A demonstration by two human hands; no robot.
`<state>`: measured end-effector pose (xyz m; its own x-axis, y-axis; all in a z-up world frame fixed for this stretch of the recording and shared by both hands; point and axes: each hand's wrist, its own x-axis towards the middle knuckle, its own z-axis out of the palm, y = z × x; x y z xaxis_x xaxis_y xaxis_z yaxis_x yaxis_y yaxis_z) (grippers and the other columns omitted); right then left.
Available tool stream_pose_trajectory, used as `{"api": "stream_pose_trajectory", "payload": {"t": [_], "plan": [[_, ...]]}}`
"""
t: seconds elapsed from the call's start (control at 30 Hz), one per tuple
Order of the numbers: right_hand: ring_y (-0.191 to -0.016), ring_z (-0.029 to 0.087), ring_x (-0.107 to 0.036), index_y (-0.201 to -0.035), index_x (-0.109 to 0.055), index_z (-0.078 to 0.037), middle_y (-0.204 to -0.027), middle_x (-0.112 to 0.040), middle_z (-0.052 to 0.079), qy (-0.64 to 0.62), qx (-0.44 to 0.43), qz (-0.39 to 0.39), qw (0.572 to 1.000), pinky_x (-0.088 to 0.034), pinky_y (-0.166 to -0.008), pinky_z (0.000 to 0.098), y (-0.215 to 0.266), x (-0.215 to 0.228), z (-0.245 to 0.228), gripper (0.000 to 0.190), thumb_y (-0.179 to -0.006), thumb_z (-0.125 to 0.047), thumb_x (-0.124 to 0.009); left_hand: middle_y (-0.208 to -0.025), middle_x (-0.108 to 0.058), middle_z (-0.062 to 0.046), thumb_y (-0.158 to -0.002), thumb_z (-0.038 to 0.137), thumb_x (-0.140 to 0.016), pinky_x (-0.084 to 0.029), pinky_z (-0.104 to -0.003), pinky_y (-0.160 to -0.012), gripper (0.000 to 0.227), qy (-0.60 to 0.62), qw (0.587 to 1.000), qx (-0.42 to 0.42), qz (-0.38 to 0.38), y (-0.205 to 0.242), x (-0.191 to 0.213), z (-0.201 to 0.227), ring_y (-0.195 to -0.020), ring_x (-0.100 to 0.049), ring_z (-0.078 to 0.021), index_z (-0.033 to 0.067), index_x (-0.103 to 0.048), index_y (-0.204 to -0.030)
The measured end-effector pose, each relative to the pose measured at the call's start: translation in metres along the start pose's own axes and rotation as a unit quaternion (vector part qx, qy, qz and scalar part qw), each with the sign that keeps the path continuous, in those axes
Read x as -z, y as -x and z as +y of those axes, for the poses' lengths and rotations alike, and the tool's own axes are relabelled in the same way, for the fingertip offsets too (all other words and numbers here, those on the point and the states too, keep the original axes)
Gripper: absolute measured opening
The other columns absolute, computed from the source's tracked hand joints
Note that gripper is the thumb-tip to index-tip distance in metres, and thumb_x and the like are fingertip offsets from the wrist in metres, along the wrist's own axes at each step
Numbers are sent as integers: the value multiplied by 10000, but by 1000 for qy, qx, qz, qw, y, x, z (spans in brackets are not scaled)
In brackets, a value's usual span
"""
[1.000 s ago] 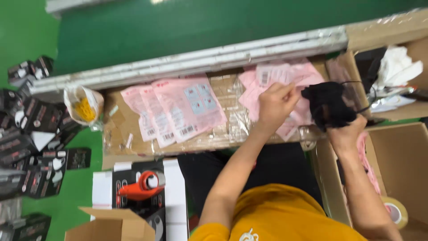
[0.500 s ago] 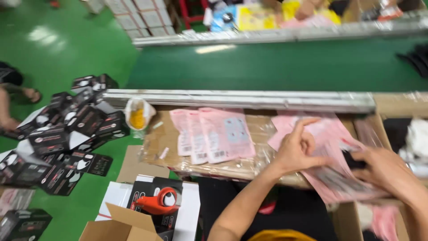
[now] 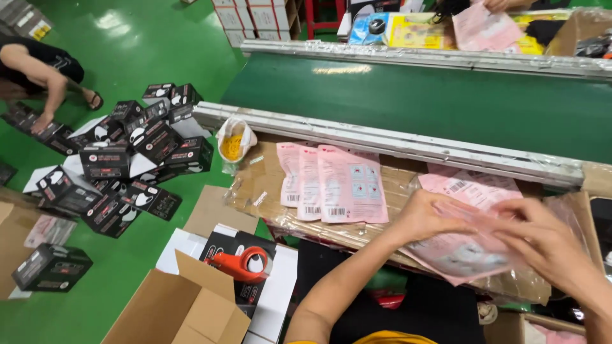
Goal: The person packs black face masks and pink instruction sheets into cardboard boxes on a conveyor belt. They use a tape dispenser to seal the boxes and place them on the floor.
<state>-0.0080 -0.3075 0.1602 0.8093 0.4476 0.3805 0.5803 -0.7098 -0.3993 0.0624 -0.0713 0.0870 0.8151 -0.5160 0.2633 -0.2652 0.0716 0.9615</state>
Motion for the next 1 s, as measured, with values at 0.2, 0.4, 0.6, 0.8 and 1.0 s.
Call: {"api": "stream_pose_trajectory", "payload": {"t": [0.2, 0.4, 0.6, 0.8, 1.0], "plan": [[-751, 276, -622, -982, -698, -64, -854, -623, 109, 92, -158, 36, 982, -502, -685, 393, 16, -20, -20, 133, -904, -128, -786, -928, -802, -55, -920, 133, -840, -595, -212, -752, 142, 10, 992, -88, 94, 17, -36, -9, -806, -732, -48, 40, -799, -1019], [-917, 275, -553, -1001, -576, -63, -932, -557, 98, 155, -83, 72, 982, -447, -850, 355, 66, -62, 37, 135, -1042, -112, -694, -940, -768, -79, -936, 110, -770, -568, -213, -701, 134, -58, 970, -147, 183, 32, -40, 17, -798, -724, -64, 93, -746, -1067], [-1252, 347, -501, -1529, -115, 38, -1503, -349, 226, -158, -161, 163, 960, -515, -909, 439, -32, -46, -49, 1196, -642, -197, -882, -677, -606, 80, -1010, 277, -673, -416, -223, -489, 264, 90, 963, 71, 245, 15, 50, -12, -603, -487, -5, 35, -774, -1043], [-1067, 461, -532, -1449, -433, 40, -1239, -545, 275, 22, -199, 108, 974, -445, -921, 533, -101, -227, -22, 1041, -593, -253, -946, -1330, -572, -266, -933, 284, -697, -374, -549, -1049, 604, -465, 738, -113, 475, 14, 84, 46, -1211, -516, -435, -2, -541, -1442], [-1091, 320, -596, -1132, -649, -139, -1128, -624, 88, 23, 5, 275, 961, -465, -932, 501, -107, -178, 19, 292, -871, -90, -771, -1236, -612, -166, -936, 232, -653, -396, -518, -1001, 426, -549, 806, 35, 220, 58, 56, -46, -1187, -530, -385, 81, -636, -1334]]}}
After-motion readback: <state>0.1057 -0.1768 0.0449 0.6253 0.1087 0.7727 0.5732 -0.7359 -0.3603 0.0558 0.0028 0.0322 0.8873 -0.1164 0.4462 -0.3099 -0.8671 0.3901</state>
